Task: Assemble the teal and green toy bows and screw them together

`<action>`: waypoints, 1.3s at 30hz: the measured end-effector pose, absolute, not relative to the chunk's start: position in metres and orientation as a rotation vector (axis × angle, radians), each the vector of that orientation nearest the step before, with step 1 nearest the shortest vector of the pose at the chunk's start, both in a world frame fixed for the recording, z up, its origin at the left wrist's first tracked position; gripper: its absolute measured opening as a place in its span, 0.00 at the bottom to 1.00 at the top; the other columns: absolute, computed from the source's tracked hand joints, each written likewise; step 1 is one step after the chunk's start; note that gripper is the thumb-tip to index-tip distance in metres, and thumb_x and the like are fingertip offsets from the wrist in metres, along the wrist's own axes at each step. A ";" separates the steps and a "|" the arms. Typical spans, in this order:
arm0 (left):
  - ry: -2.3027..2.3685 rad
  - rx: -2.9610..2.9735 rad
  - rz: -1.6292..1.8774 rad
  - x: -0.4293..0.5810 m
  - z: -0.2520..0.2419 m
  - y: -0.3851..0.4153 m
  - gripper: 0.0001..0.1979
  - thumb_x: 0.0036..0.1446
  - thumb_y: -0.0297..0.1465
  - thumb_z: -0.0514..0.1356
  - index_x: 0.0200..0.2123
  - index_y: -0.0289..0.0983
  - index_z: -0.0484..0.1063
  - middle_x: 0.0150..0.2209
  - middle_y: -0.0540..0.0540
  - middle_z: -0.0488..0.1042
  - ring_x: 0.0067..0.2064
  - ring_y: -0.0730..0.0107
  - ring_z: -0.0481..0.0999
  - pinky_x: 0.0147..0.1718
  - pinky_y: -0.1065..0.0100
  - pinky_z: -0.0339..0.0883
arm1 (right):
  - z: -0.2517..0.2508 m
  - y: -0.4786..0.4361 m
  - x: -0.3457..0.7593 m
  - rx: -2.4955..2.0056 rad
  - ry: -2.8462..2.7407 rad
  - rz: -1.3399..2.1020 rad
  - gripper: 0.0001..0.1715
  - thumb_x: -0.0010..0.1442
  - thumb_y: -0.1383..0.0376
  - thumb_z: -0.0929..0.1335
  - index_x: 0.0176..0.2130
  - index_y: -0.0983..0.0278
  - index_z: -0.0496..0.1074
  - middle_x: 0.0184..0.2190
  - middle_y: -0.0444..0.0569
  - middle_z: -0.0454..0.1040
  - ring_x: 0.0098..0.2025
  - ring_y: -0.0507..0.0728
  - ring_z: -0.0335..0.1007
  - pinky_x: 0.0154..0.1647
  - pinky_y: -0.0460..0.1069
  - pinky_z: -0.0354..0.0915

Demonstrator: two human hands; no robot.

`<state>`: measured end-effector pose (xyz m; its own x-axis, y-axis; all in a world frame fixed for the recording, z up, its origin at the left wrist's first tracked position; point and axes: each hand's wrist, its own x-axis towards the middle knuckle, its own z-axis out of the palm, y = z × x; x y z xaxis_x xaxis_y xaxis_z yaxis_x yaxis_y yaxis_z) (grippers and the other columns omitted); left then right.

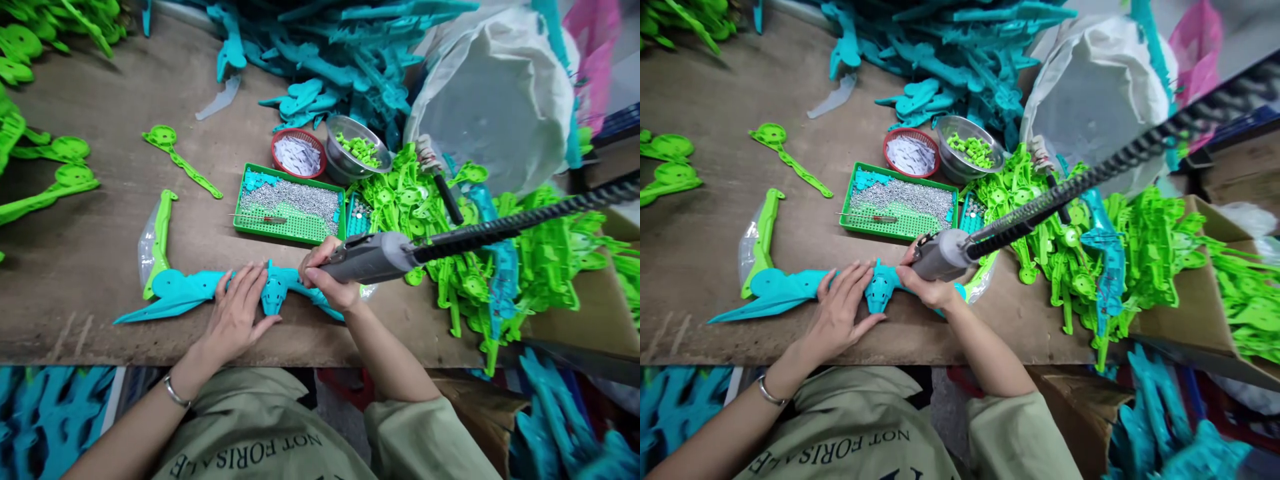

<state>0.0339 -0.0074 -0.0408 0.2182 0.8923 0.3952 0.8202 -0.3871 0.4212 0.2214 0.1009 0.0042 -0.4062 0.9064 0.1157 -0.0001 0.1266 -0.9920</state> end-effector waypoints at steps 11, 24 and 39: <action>1.683 2.324 0.913 0.035 -0.042 -0.008 0.38 0.63 0.41 0.62 0.70 0.34 0.53 0.62 0.31 0.70 0.65 0.44 0.68 0.66 0.46 0.49 | 0.044 0.143 0.220 -0.599 -1.374 1.256 0.18 0.53 0.52 0.75 0.37 0.57 0.68 0.15 0.35 0.65 0.15 0.50 0.61 0.18 0.48 0.62; 1.718 2.371 0.921 0.040 -0.041 -0.008 0.34 0.64 0.38 0.60 0.68 0.30 0.57 0.61 0.30 0.71 0.64 0.47 0.68 0.65 0.49 0.49 | 0.006 0.206 0.212 -0.787 -1.241 0.972 0.15 0.53 0.58 0.73 0.38 0.58 0.66 0.16 0.33 0.65 0.18 0.51 0.64 0.24 0.49 0.64; 1.730 2.304 0.925 0.041 -0.041 -0.008 0.36 0.63 0.39 0.60 0.70 0.33 0.55 0.62 0.32 0.72 0.64 0.47 0.69 0.65 0.49 0.50 | -0.003 0.215 0.203 -0.856 -1.302 1.051 0.18 0.51 0.53 0.73 0.35 0.58 0.64 0.15 0.33 0.64 0.17 0.51 0.62 0.23 0.49 0.63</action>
<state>0.0414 -0.0082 -0.0415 0.1619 0.9030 0.3980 0.8325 -0.3416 0.4363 0.2032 0.2150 -0.0034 -0.0332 0.9440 0.3283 -0.1216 0.3222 -0.9388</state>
